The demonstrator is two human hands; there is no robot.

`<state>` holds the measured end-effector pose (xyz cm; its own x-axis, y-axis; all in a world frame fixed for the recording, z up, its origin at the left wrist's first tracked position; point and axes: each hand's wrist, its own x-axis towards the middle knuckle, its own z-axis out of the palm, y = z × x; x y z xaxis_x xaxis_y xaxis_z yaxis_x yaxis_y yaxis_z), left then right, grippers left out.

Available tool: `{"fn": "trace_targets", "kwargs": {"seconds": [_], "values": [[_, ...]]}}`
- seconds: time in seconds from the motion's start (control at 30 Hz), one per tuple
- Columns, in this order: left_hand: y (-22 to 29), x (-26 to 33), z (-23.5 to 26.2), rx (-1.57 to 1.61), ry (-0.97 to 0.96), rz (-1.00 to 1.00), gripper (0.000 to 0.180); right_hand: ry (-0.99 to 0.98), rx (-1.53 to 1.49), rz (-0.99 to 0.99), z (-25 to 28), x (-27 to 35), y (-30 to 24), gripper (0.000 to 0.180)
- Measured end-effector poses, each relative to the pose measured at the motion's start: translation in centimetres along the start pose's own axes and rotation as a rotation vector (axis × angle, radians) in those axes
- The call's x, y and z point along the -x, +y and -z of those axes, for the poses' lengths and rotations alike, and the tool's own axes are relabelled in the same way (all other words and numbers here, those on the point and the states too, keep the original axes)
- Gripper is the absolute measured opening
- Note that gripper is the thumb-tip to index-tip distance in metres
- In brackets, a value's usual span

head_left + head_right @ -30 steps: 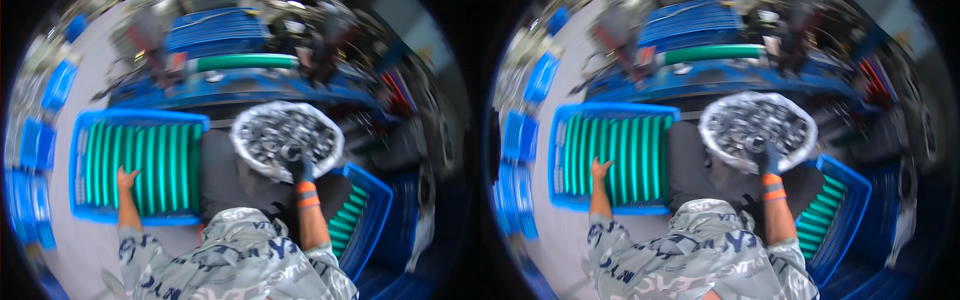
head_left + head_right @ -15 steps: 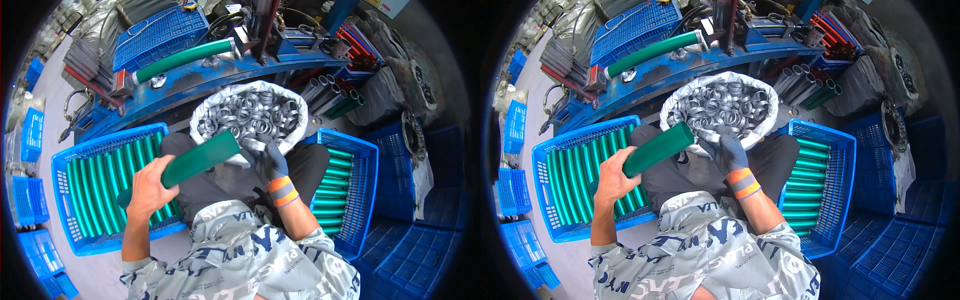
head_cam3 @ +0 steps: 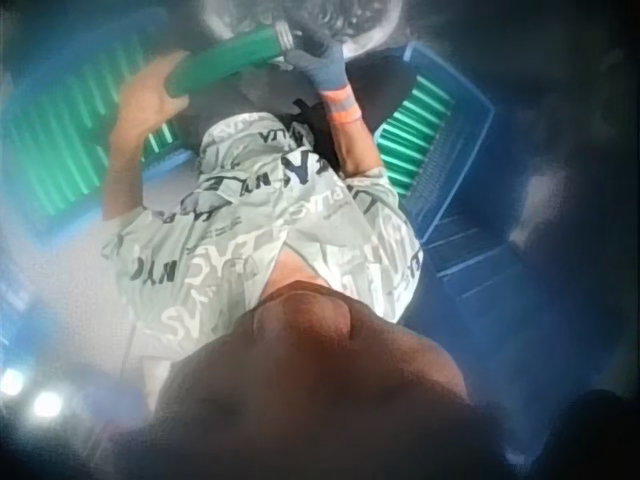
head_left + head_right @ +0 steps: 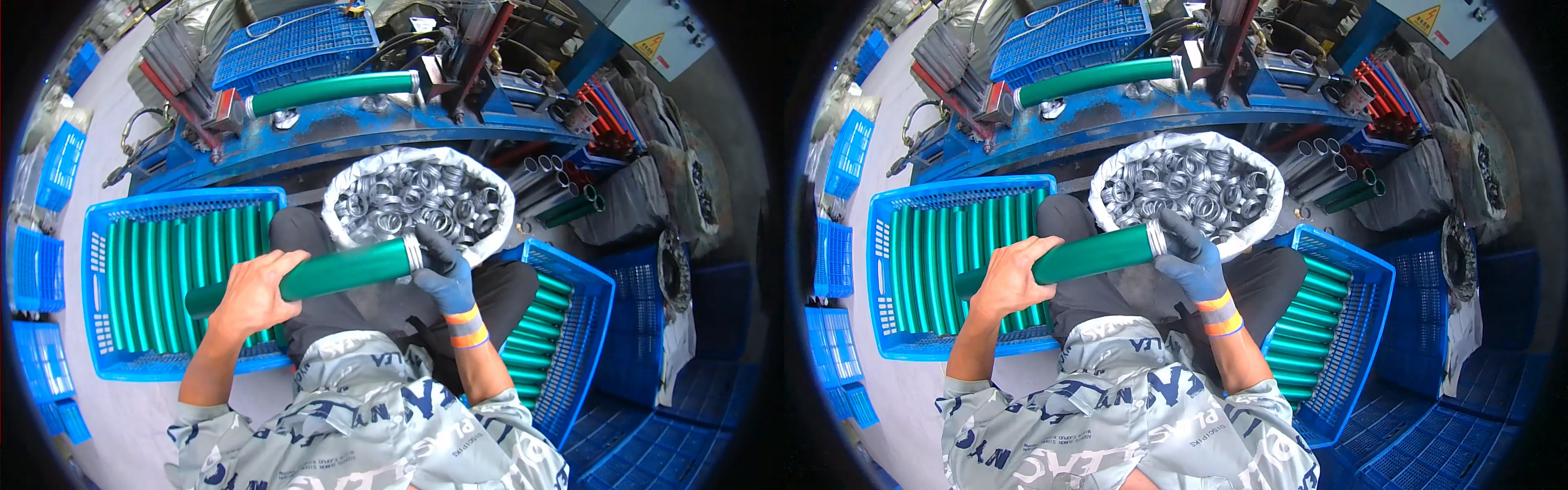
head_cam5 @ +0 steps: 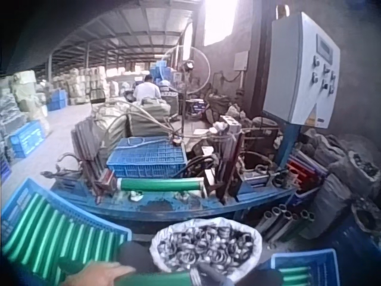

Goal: Assembling metal rings onto green metal tubes and placing them into crates.

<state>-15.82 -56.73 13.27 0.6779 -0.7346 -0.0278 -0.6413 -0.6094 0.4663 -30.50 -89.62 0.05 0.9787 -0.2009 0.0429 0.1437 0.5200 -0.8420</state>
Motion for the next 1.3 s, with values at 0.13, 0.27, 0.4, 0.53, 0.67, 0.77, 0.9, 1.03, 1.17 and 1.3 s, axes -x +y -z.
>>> {"fn": "trace_targets", "kwargs": {"seconds": [0.13, 0.27, 0.4, 0.53, 0.67, 0.77, 0.9, 1.03, 1.17, 1.3], "values": [[-0.4, 0.0, -0.8, -0.026, 0.034, -0.011, 0.068, 0.010, 0.074, -0.059, 0.1, -0.4, 0.1, 0.085], [-0.3, -0.3, -2.2, -0.096, 0.091, -0.018, 0.069, 0.026, 0.199, -0.121, 0.6, -2.3, -0.2, 0.081], [-0.4, -0.2, -2.0, 0.017, 0.184, 0.007, 0.070, 0.089, 0.119, 0.179, 8.4, -7.0, -0.1, 0.080], [0.4, 0.0, -0.9, 0.514, 0.314, 0.132, 0.068, 0.278, 1.102, 0.071, 15.7, -8.8, 0.8, 0.058], [-2.5, 0.7, -2.6, 0.903, 0.537, 0.035, 0.060, 0.051, 1.905, 0.193, 16.2, -9.4, 5.9, 0.053], [-0.7, 0.5, -3.9, 1.368, 0.578, 0.157, 0.065, -0.014, 2.077, 0.171, 18.3, -9.7, 8.5, 0.018], [-1.6, 0.2, -7.2, 1.733, 0.651, 0.257, 0.059, 0.063, 2.038, 0.174, 20.3, -9.4, 8.6, 0.018], [-2.5, 1.4, -9.1, 1.926, 0.770, 0.323, 0.056, 0.323, 0.690, -0.138, 15.1, -8.1, 6.4, 0.034], [-2.2, 1.1, -10.9, 1.970, 0.825, 0.439, 0.062, 0.135, -0.389, -0.188, 5.9, -5.0, 1.2, 0.062], [-1.8, -0.1, -11.4, 2.027, 0.817, 0.461, 0.066, 0.126, -0.418, -0.122, 2.1, -3.5, -1.2, 0.076]]}}
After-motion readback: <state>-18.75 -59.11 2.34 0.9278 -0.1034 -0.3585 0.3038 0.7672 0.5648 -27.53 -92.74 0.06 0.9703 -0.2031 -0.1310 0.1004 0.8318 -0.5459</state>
